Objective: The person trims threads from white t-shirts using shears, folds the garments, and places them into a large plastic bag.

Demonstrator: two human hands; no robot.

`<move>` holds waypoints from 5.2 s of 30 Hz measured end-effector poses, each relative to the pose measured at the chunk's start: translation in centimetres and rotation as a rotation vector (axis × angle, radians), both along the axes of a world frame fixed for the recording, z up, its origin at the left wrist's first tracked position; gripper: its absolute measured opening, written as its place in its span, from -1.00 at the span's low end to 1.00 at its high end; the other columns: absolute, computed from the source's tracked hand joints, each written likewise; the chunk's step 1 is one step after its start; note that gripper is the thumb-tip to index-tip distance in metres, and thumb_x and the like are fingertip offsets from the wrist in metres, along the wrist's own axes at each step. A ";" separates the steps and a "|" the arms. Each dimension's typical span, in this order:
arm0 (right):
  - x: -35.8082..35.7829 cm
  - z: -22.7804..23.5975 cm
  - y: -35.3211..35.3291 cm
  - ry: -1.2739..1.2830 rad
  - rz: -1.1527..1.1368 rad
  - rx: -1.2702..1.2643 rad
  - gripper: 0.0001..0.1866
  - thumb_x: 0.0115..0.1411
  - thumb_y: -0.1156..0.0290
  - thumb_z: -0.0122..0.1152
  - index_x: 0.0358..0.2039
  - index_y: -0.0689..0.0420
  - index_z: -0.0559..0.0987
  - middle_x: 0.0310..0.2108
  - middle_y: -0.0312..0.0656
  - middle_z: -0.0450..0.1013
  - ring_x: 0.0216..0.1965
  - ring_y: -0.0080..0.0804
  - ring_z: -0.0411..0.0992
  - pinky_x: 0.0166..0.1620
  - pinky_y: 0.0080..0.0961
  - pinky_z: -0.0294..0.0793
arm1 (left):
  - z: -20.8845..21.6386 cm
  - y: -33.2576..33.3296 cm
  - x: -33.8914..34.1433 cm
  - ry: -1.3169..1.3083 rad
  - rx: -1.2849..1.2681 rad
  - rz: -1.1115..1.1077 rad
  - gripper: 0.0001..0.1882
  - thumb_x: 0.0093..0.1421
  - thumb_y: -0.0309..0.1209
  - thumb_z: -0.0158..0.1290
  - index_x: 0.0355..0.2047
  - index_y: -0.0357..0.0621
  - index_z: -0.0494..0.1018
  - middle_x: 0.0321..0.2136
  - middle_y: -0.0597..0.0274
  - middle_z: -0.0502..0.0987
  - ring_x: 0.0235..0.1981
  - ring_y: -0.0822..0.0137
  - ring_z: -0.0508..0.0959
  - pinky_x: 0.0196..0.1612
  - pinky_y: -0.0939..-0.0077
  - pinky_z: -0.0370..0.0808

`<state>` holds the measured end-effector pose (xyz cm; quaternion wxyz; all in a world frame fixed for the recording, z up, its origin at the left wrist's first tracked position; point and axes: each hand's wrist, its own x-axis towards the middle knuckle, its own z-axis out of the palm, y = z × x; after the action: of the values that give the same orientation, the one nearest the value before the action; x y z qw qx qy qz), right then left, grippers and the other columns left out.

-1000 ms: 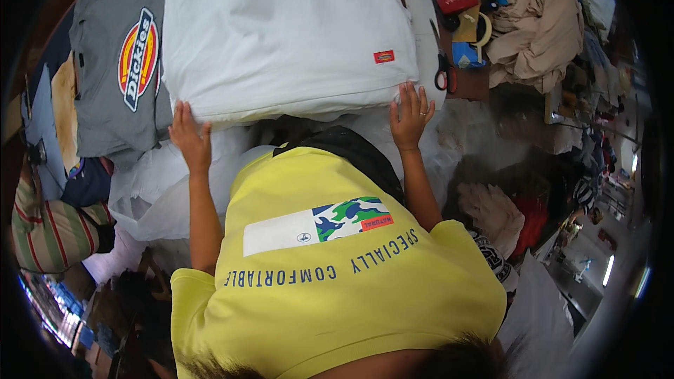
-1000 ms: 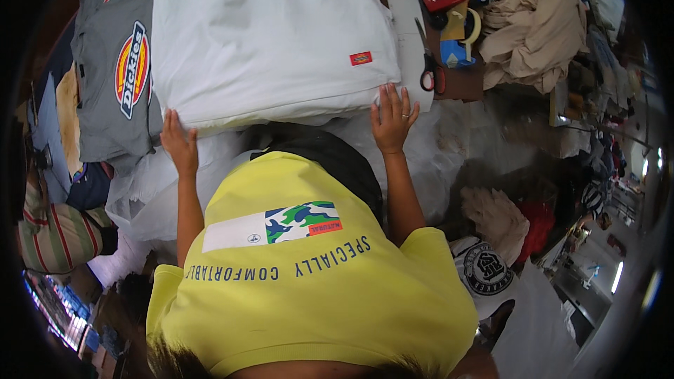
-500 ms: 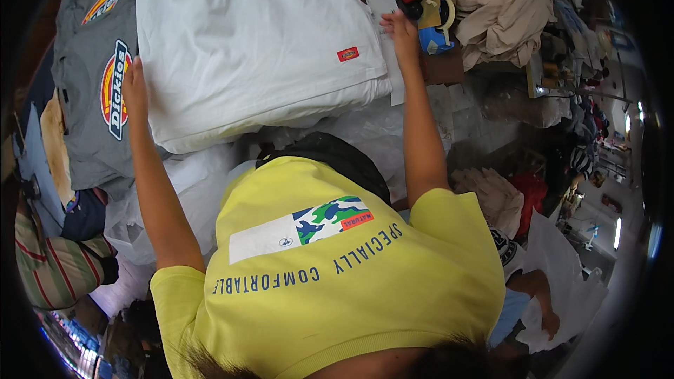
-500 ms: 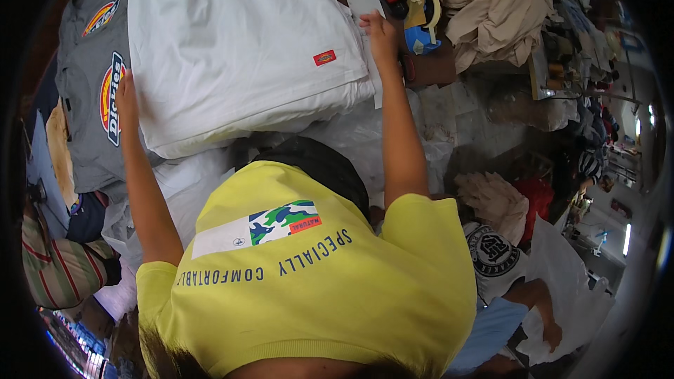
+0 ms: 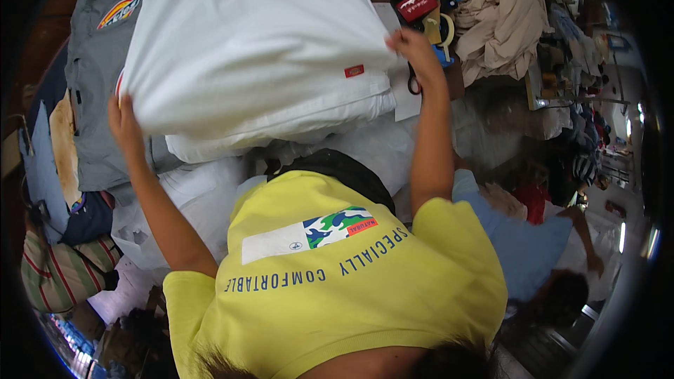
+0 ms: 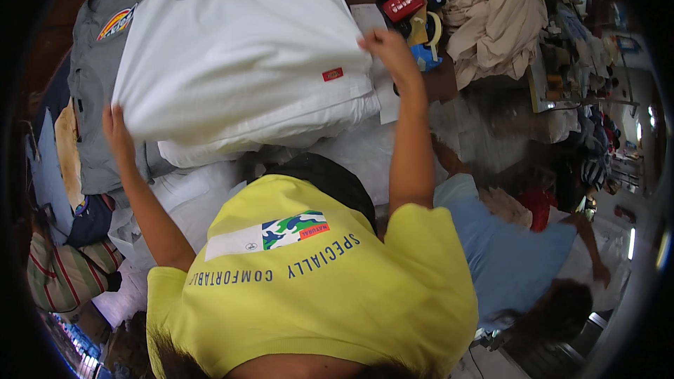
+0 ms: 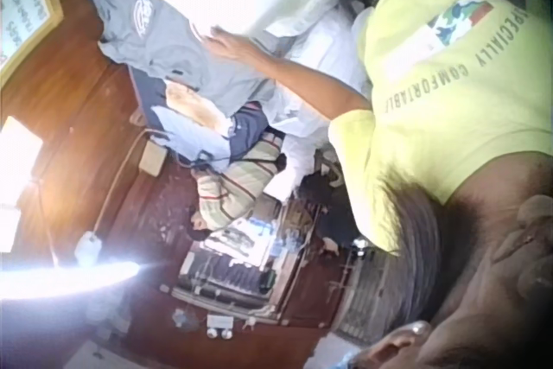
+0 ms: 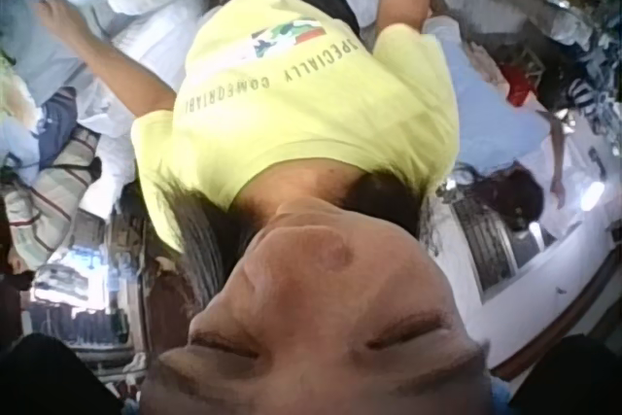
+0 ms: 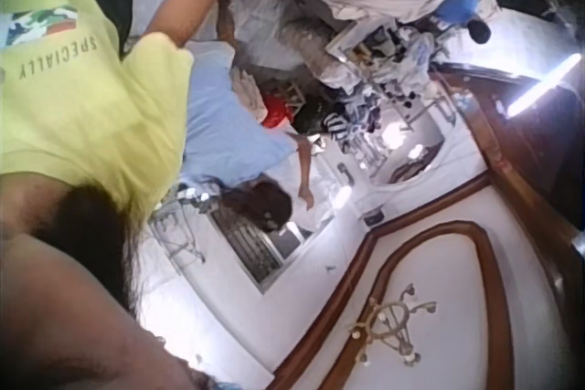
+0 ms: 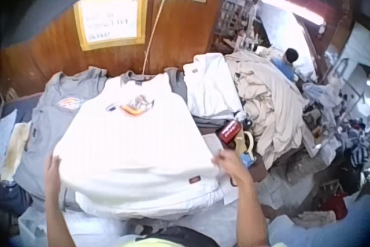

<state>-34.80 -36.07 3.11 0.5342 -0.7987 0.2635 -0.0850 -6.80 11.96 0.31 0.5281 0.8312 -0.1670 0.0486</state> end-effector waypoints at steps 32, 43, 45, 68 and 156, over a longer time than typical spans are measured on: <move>-0.2 -3.3 2.6 0.209 0.447 -0.622 -0.65 -0.02 0.17 0.23 -0.36 0.20 0.53 -0.41 -0.13 0.48 -0.37 -0.22 0.46 -0.28 -0.41 0.41 | -4.1 3.4 -3.5 0.502 0.623 -0.323 -0.63 0.21 -0.14 -0.03 -0.28 -0.27 0.41 -0.73 0.30 0.34 -0.70 0.50 0.35 -0.61 0.54 0.30; -8.7 -7.5 6.3 0.095 0.093 -0.493 -0.70 0.03 0.24 0.29 -0.50 0.23 0.46 -0.58 -0.28 0.39 -0.59 -0.52 0.30 -0.47 -0.55 0.30 | -5.0 6.4 -8.9 0.468 0.695 -0.253 -0.60 0.19 -0.10 -0.03 -0.45 -0.25 0.42 -0.79 0.16 0.35 -0.75 0.30 0.40 -0.60 0.40 0.35; -6.6 -6.9 10.1 -0.017 0.014 -0.620 -0.72 0.05 0.23 0.26 -0.47 0.21 0.49 -0.60 -0.15 0.40 -0.58 -0.39 0.36 -0.42 -0.45 0.35 | -4.9 4.2 -9.1 0.112 0.766 -0.202 -0.64 0.18 -0.13 -0.01 -0.45 -0.24 0.43 -0.81 0.19 0.34 -0.75 0.31 0.39 -0.59 0.40 0.35; 5.7 -6.7 1.1 -0.092 -0.410 0.944 -0.62 0.15 0.04 0.07 -0.38 0.15 0.51 -0.49 -0.28 0.42 -0.51 -0.50 0.35 -0.42 -0.62 0.36 | -4.1 -10.5 6.7 0.590 -0.006 0.001 -0.49 0.01 -0.29 0.18 -0.09 -0.33 0.35 -0.20 0.08 0.50 -0.23 0.23 0.51 -0.15 0.39 0.44; -11.7 -11.8 -9.8 -0.284 -0.831 0.154 -0.86 0.08 0.46 0.23 -0.41 0.25 0.48 -0.46 -0.25 0.44 -0.44 -0.53 0.39 -0.30 -0.58 0.43 | -3.9 -37.7 -1.8 1.108 -0.142 -0.606 -0.63 0.08 -0.33 0.12 -0.18 -0.37 0.46 -0.21 0.13 0.52 -0.26 0.34 0.51 -0.13 0.53 0.42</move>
<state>-46.49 -45.91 -8.74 0.5433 -0.5634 0.4917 -0.3816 -8.62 -25.76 -3.63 0.5802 0.6118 -0.0932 -0.5295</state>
